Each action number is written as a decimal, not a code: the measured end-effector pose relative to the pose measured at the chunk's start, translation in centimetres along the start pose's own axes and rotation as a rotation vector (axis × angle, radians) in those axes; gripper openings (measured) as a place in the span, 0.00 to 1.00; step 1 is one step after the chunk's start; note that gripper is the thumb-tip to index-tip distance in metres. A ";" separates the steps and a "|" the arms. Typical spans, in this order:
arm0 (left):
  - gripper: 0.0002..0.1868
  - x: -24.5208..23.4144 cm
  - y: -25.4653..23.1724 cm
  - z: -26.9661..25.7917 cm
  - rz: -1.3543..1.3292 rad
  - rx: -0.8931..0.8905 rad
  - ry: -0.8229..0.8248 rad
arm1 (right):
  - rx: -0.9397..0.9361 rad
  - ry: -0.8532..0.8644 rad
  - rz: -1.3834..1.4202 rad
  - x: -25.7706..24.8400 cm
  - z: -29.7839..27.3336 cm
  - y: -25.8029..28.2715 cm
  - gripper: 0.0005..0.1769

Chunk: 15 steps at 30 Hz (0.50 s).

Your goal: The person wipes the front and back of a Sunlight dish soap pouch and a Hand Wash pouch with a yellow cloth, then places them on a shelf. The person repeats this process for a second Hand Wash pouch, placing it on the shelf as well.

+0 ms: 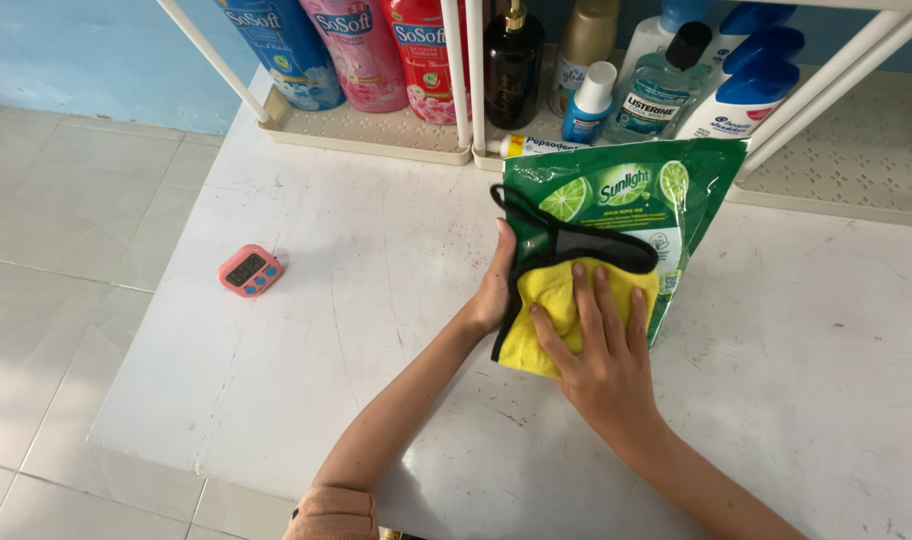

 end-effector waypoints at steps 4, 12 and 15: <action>0.55 0.5 0.3 -0.3 0.130 -0.032 0.021 | 0.056 -0.049 0.101 -0.6 1.4 -1.3 0.45; 0.54 0.2 -0.5 -0.7 0.043 0.021 -0.007 | 0.086 -0.056 0.066 -0.3 3.8 -1.2 0.45; 0.56 0.4 -0.9 -0.4 -0.010 0.041 -0.044 | 0.037 0.069 -0.036 -1.4 0.1 0.3 0.47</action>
Point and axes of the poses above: each hand's wrist, its own z-axis towards the middle knuckle, its own x-axis out of the palm, y = z × x, the point moved 1 cm from there along z, towards the middle knuckle, and after that the axes turned 4 degrees about z, right-handed, at the moved point
